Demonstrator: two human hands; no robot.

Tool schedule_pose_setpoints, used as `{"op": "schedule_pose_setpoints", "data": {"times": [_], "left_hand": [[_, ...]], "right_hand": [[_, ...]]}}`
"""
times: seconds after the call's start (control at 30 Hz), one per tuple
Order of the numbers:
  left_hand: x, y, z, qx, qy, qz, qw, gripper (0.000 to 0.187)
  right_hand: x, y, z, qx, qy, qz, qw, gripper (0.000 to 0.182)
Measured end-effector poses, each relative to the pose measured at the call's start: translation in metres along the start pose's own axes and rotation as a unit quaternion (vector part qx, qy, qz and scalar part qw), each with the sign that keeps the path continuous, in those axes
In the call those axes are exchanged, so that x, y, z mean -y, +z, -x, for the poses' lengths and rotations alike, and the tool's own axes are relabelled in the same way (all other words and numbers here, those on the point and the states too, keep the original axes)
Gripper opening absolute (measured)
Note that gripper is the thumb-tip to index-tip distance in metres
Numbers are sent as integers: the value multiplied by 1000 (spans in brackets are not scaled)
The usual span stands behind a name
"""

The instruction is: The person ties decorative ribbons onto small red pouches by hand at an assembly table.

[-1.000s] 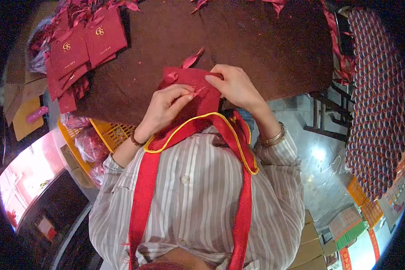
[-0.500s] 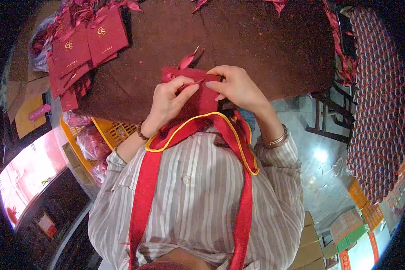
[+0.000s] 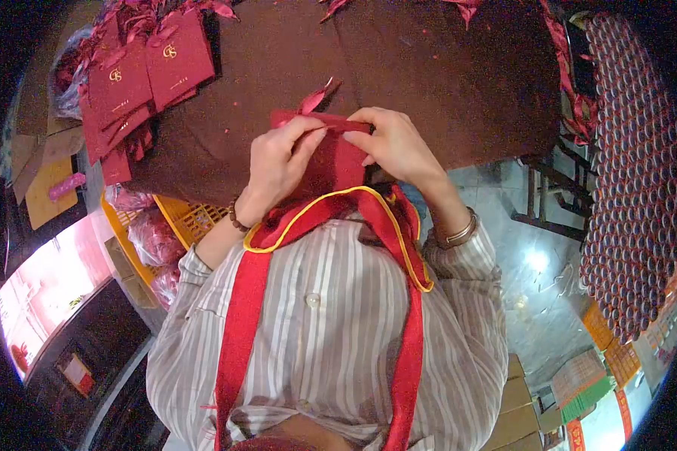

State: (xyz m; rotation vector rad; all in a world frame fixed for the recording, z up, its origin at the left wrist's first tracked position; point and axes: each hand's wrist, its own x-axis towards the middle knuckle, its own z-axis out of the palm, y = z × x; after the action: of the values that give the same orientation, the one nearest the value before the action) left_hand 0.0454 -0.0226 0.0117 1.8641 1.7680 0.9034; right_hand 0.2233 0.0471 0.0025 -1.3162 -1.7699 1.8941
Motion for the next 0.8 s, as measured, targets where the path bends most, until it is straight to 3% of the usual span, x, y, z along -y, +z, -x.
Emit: {"op": "schedule_pose_setpoints", "data": {"times": [0.13,0.6,0.8], "left_hand": [[8,6,3,-50,87,-19,995,9],[-5,14,-4,-5,86,-57,995,6],[-3,20,-5,-31,160,-101,981,11]], "right_hand": [[-2,-2,-3,26,19,-40,999,24],[4,-2,3,13,18,-20,1000,24],[2,-6,2,36,22,-14,999,23]]}}
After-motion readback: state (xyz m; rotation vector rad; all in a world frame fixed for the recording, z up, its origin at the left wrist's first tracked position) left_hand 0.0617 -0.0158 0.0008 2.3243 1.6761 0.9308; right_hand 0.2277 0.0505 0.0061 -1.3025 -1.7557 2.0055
